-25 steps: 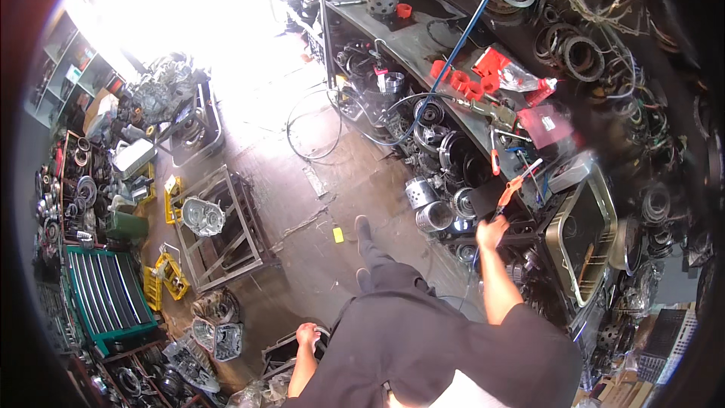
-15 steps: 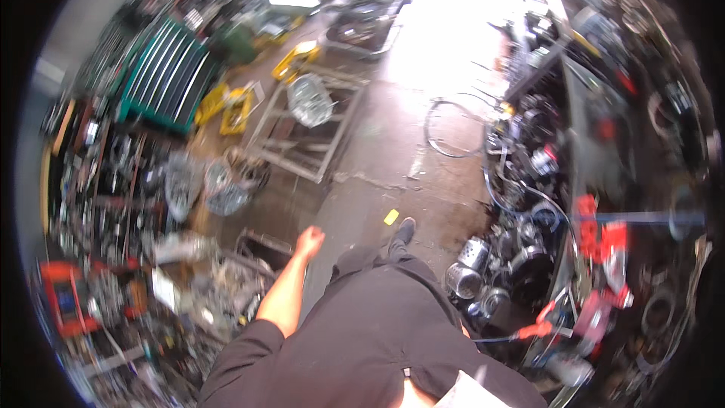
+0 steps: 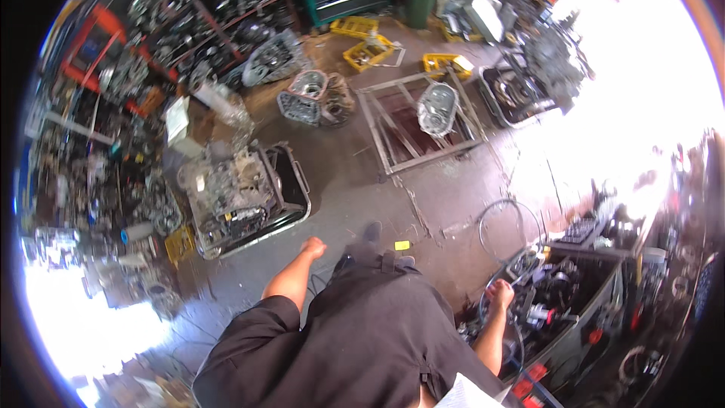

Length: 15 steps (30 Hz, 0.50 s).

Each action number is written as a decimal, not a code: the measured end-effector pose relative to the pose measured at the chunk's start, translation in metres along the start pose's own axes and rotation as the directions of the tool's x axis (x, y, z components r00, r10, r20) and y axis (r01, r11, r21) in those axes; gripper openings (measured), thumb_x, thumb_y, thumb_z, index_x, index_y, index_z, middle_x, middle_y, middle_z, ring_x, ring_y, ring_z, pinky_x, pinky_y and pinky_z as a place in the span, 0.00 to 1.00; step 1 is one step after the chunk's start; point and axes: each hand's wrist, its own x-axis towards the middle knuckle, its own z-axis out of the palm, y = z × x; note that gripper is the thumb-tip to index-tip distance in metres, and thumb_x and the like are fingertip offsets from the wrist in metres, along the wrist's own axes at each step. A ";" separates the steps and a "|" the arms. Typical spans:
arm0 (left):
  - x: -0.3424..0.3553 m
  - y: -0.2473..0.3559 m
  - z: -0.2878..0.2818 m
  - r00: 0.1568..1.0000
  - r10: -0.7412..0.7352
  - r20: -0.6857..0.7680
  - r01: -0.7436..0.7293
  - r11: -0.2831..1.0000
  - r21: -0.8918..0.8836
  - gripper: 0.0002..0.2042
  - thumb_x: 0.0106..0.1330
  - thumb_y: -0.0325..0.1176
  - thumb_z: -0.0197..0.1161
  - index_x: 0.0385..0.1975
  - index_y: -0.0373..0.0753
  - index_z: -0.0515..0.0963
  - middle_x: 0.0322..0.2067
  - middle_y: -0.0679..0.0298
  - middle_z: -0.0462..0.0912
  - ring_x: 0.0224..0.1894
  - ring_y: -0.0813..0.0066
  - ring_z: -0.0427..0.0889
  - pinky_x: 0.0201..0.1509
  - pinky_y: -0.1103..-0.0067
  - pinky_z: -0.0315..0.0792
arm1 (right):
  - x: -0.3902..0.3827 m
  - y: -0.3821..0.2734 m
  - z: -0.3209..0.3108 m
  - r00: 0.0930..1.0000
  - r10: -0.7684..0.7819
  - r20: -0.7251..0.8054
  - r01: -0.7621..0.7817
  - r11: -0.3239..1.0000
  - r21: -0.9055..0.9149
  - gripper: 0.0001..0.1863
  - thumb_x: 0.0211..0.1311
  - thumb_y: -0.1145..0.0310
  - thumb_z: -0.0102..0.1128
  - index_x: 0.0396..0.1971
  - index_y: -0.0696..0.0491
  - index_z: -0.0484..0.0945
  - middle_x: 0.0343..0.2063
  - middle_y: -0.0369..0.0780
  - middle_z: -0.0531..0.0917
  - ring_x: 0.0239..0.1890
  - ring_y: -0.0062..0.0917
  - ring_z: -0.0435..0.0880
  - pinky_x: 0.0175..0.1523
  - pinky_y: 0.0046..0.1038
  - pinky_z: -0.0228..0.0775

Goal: The person uses a screwdriver to pry a rubber seal from a metal part, then places the seal into an engine block. They pick up a socket wrench and spray the engine with a can. They put on gloves, wipe the engine with a cloth, and retrieve a black plastic cover from a shelf.

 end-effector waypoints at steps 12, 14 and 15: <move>-0.164 -0.010 0.142 0.724 -0.588 -0.360 -0.107 0.420 -0.901 0.11 0.63 0.38 0.69 0.40 0.39 0.85 0.32 0.61 0.88 0.31 0.73 0.87 0.37 0.74 0.81 | 0.174 0.085 0.117 0.722 0.552 0.416 0.164 0.447 -0.879 0.10 0.68 0.68 0.55 0.44 0.53 0.79 0.32 0.39 0.81 0.29 0.31 0.84 0.32 0.39 0.80; -0.202 -0.014 0.201 0.663 -0.637 -0.393 -0.029 0.503 -0.864 0.11 0.63 0.39 0.68 0.38 0.40 0.85 0.32 0.60 0.88 0.34 0.71 0.87 0.40 0.73 0.80 | 0.147 0.092 0.144 0.755 0.612 0.235 0.131 0.210 -0.969 0.09 0.69 0.67 0.56 0.44 0.50 0.80 0.34 0.39 0.83 0.32 0.31 0.86 0.35 0.39 0.82; -0.215 -0.014 0.233 0.637 -0.656 -0.405 0.076 0.576 -0.814 0.11 0.64 0.40 0.67 0.37 0.40 0.84 0.32 0.59 0.88 0.35 0.69 0.86 0.42 0.72 0.79 | 0.138 0.057 0.158 0.418 0.703 0.576 0.406 0.423 -0.810 0.06 0.68 0.71 0.55 0.40 0.54 0.79 0.32 0.42 0.81 0.30 0.32 0.85 0.35 0.40 0.84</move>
